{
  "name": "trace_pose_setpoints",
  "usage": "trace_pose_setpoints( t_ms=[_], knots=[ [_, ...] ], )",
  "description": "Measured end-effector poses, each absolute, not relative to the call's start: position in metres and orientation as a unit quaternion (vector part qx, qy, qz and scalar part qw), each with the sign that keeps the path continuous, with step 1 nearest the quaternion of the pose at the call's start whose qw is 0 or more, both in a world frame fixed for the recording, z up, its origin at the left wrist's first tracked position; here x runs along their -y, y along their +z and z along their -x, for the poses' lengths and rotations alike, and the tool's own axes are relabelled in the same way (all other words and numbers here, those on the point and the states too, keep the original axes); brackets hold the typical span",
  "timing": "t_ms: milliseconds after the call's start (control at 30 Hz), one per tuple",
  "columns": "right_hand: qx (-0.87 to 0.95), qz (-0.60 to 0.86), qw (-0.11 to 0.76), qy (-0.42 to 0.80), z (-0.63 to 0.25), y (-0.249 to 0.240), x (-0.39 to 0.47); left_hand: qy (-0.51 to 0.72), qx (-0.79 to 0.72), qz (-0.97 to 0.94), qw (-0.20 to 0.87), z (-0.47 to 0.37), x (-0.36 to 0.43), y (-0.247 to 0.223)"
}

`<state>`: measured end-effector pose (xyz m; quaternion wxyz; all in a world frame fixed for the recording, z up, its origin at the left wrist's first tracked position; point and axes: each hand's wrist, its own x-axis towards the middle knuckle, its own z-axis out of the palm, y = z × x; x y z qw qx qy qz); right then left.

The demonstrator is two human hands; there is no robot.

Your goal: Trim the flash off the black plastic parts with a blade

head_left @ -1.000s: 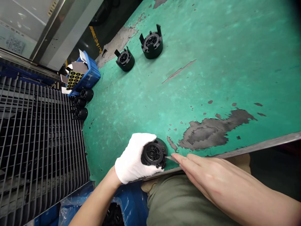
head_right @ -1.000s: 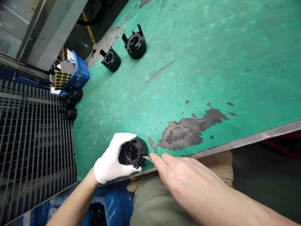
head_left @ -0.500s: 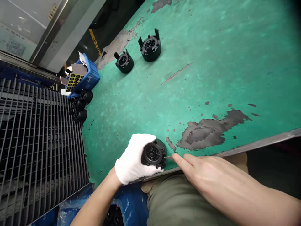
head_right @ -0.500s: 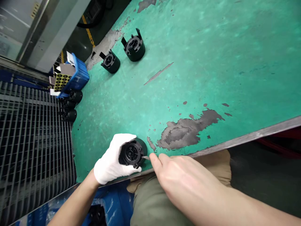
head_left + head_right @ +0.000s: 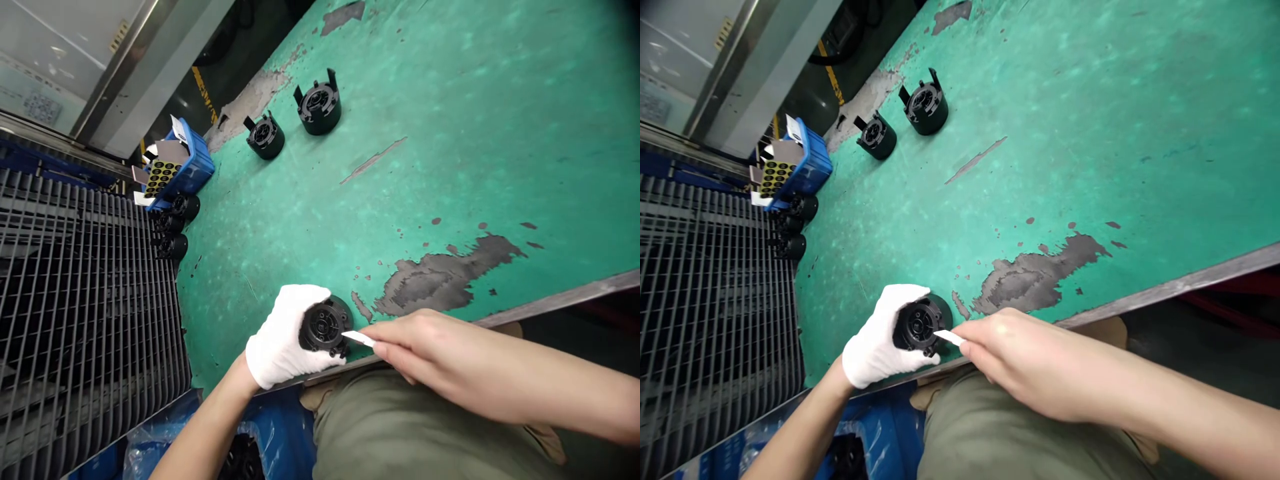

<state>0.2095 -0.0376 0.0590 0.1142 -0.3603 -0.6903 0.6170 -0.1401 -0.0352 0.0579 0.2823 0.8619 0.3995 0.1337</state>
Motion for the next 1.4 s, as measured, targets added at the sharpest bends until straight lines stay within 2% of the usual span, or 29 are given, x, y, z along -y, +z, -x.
trace_pose_setpoints(
  t_ms=[67,133,233,333,500,633,767,900,1100,1400],
  knots=[
    [0.621,0.356,0.141,0.684,-0.215,0.061,0.031,0.137,-0.398,-0.861,0.286,0.142,0.036,0.057],
    [0.587,0.387,0.186,0.686,-0.221,0.057,0.031,0.155,-0.393,-0.856,0.299,0.142,0.038,0.053],
    [0.645,0.427,0.241,0.586,-0.227,0.047,0.039,0.23,-0.401,-0.831,0.31,0.141,0.045,0.043],
    [0.728,0.423,0.284,0.458,-0.228,0.039,0.045,0.288,-0.438,-0.809,0.268,0.138,0.052,0.032],
    [0.768,0.391,0.355,0.363,-0.226,0.035,0.038,0.271,-0.387,-0.856,0.209,0.134,0.057,0.025],
    [0.776,0.394,0.352,0.345,-0.223,0.031,0.041,0.32,-0.39,-0.838,0.209,0.124,0.059,0.021],
    [0.778,0.386,0.346,0.354,-0.214,0.029,0.048,0.262,-0.367,-0.851,0.271,0.123,0.063,0.008],
    [0.797,0.339,0.371,0.336,-0.205,0.028,0.047,0.239,-0.382,-0.848,0.279,0.136,0.07,-0.001],
    [0.848,0.321,0.333,0.258,-0.208,0.026,0.032,0.123,-0.401,-0.852,0.312,0.131,0.056,0.017],
    [0.877,0.304,0.326,0.177,-0.21,0.034,0.028,0.148,-0.388,-0.853,0.317,0.117,0.039,0.028]
  ],
)
